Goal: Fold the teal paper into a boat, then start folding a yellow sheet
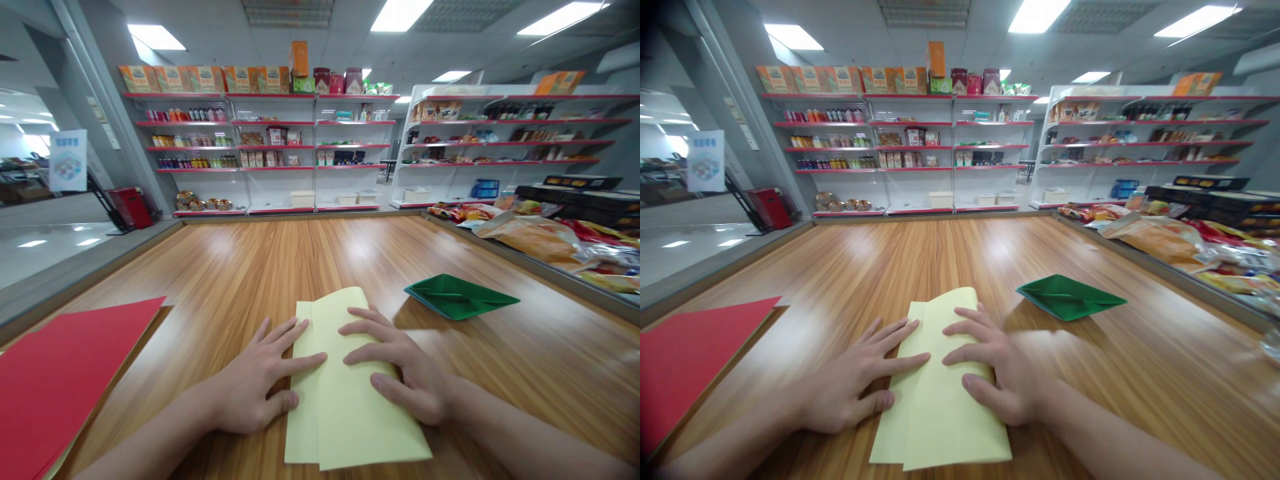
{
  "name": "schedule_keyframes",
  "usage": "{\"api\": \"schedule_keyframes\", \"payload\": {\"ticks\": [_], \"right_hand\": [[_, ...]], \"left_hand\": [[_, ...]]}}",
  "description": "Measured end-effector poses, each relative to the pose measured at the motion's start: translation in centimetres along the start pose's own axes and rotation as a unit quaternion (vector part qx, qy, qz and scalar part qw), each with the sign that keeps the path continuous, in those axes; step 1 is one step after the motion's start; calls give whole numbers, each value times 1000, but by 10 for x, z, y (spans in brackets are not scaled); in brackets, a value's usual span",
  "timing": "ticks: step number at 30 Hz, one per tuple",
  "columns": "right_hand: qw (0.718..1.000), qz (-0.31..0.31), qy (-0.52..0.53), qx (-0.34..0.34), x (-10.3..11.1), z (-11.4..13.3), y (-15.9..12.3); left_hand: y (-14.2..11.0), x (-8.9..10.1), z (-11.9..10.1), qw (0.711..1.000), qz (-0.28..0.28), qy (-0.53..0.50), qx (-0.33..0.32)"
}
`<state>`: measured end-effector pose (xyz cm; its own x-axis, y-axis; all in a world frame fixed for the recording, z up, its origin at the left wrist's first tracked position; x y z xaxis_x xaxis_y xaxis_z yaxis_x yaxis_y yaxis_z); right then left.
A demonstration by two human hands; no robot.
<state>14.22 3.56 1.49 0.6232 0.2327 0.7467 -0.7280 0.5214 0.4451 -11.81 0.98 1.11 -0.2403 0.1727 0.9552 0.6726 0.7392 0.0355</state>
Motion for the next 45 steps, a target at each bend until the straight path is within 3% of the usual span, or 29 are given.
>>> {"api": "schedule_keyframes", "payload": {"ticks": [4,13,25,45], "right_hand": [[999,27,-27,-15,-3,0,1],[1000,16,-17,-8,-1,-1,0],[996,78,-45,-25,-3,0,2],[990,109,-72,-44,-4,2,3]], "left_hand": [[-1,-1,-1,1000,3,4,4],[0,-5,-11,1000,-18,1,-1],[-2,-5,-7,1000,-8,-19,0],[-1,-6,-6,1000,-7,-28,3]]}}
Point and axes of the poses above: each hand's wrist, its own y-axis towards the middle knuckle, its own x-axis out of the back of the hand, z = x × y, the point moved 2 cm from there along y, towards the middle knuckle, and after that the axes turned 5 degrees about -z, right-handed, at the moved point
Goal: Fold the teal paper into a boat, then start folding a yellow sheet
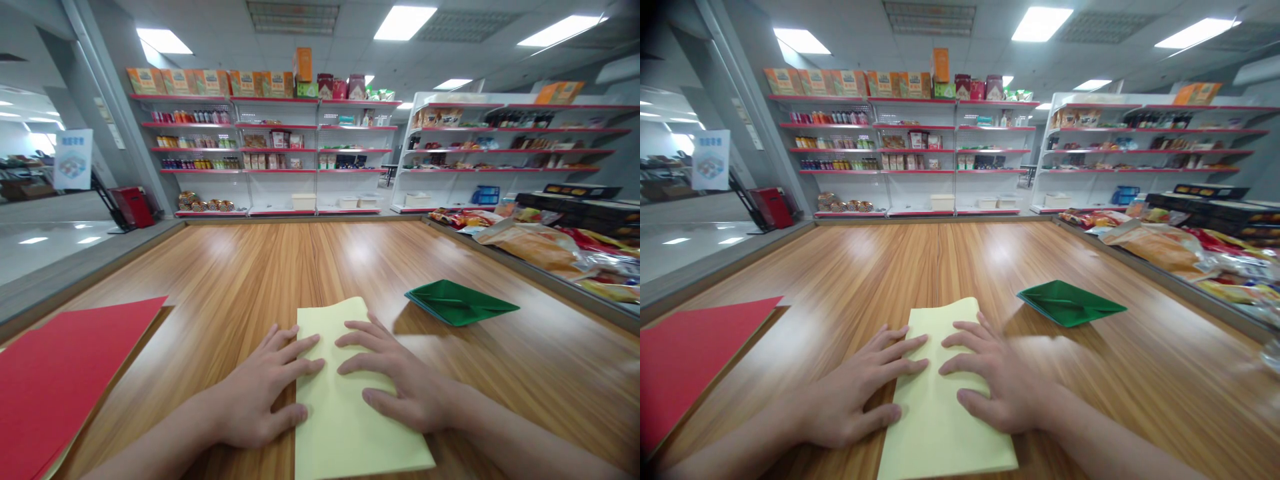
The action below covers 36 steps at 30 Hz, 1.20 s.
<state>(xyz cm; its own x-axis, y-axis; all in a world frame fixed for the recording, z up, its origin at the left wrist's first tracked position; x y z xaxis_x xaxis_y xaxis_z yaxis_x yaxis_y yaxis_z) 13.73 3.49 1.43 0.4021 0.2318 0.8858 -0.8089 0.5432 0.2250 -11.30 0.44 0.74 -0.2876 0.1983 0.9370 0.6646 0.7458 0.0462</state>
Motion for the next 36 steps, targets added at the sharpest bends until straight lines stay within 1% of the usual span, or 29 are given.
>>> {"api": "schedule_keyframes", "payload": {"ticks": [7,12,15,24,36], "right_hand": [[1000,2,6,-3,1,3,1],[999,-27,32,-22,-2,-1,0],[999,-32,32,-28,-4,-3,-1],[999,-25,29,-29,-3,-2,-1],[998,-40,39,-22,-5,-4,-2]], "left_hand": [[-2,0,0,1000,-17,-24,-9],[-1,-1,1,999,-25,-34,-13],[-1,-1,1,999,-28,-33,-13],[-1,-1,0,999,-25,-26,-16],[0,0,0,1000,-16,-15,-12]]}}
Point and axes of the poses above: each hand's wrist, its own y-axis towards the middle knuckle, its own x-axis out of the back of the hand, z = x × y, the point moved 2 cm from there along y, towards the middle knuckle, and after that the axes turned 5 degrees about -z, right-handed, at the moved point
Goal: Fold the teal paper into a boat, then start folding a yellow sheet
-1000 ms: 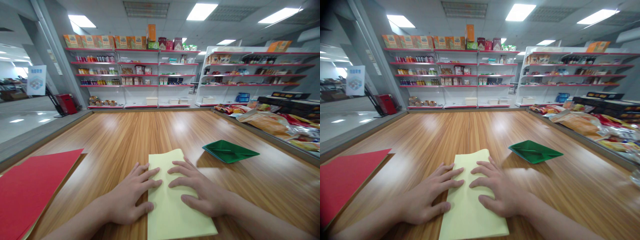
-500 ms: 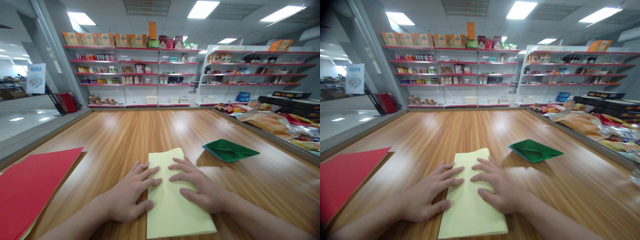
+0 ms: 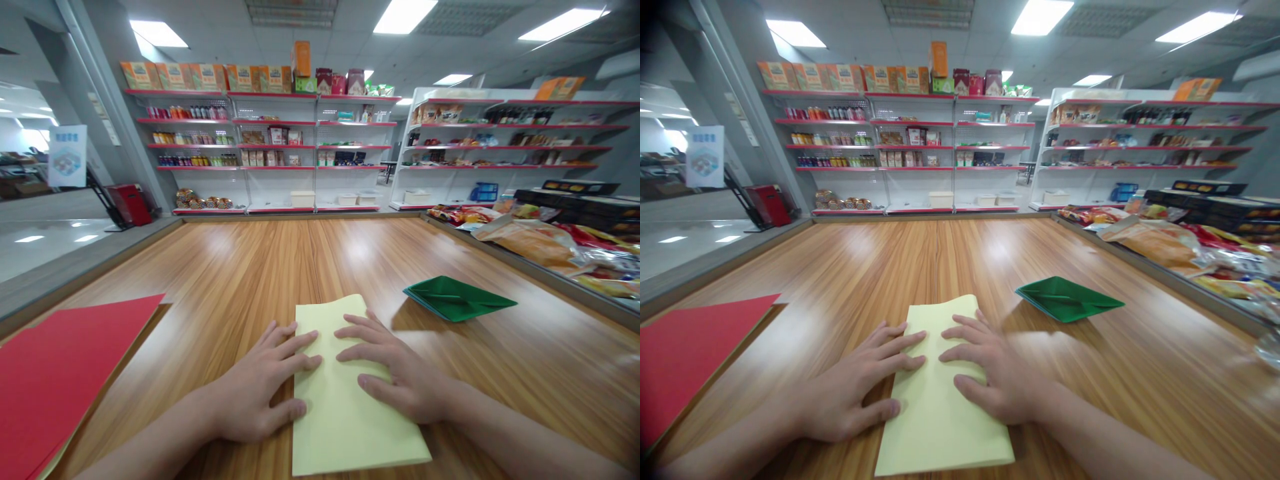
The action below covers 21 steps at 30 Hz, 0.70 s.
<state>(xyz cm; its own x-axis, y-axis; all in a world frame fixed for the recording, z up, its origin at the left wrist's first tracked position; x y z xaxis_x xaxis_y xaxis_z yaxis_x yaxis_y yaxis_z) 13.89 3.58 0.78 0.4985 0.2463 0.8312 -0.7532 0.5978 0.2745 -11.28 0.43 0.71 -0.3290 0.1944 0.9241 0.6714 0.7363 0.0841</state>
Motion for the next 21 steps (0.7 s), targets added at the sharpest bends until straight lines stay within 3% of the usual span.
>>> {"api": "schedule_keyframes", "payload": {"ticks": [6,14,21], "right_hand": [[1000,-16,1,-4,-1,0,0],[988,-111,11,-107,-8,-16,3],[997,-31,7,-75,-7,-16,-1]], "left_hand": [[-1,1,0,1000,-11,-18,-4],[2,-2,0,998,-56,18,37],[0,-1,4,998,-55,14,15]]}}
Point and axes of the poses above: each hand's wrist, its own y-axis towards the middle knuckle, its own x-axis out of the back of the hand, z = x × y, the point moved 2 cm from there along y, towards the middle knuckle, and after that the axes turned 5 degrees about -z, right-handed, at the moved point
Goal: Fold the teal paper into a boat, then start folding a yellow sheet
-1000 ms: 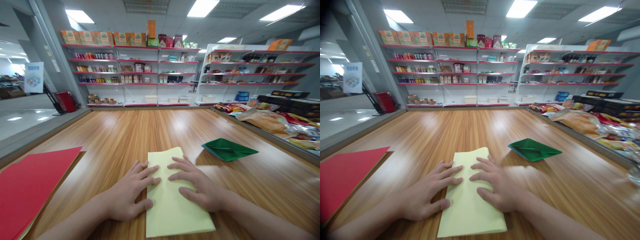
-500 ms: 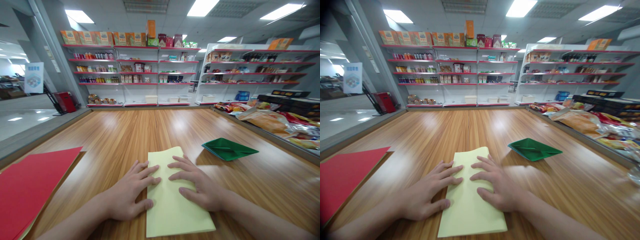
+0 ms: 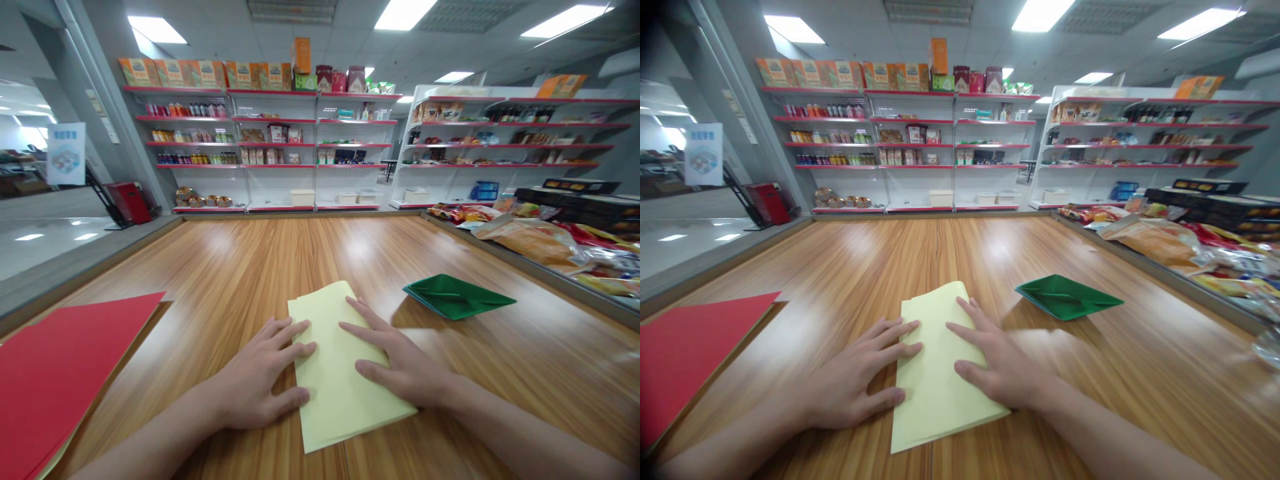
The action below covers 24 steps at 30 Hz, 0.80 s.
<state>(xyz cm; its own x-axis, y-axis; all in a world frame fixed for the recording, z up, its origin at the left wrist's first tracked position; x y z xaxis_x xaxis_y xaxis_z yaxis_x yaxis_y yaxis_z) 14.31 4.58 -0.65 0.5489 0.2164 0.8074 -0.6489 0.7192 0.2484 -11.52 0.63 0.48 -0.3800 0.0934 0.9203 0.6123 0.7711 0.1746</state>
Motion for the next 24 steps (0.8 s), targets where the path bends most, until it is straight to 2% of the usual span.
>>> {"api": "schedule_keyframes", "payload": {"ticks": [5,10,24], "right_hand": [[998,31,-43,17,1,1,-1],[997,42,-54,43,0,1,-2],[995,44,-85,36,-3,6,-2]], "left_hand": [[-2,1,1,1000,5,-6,-17],[-3,0,2,1000,5,-4,5],[-2,-1,3,999,19,25,2]]}}
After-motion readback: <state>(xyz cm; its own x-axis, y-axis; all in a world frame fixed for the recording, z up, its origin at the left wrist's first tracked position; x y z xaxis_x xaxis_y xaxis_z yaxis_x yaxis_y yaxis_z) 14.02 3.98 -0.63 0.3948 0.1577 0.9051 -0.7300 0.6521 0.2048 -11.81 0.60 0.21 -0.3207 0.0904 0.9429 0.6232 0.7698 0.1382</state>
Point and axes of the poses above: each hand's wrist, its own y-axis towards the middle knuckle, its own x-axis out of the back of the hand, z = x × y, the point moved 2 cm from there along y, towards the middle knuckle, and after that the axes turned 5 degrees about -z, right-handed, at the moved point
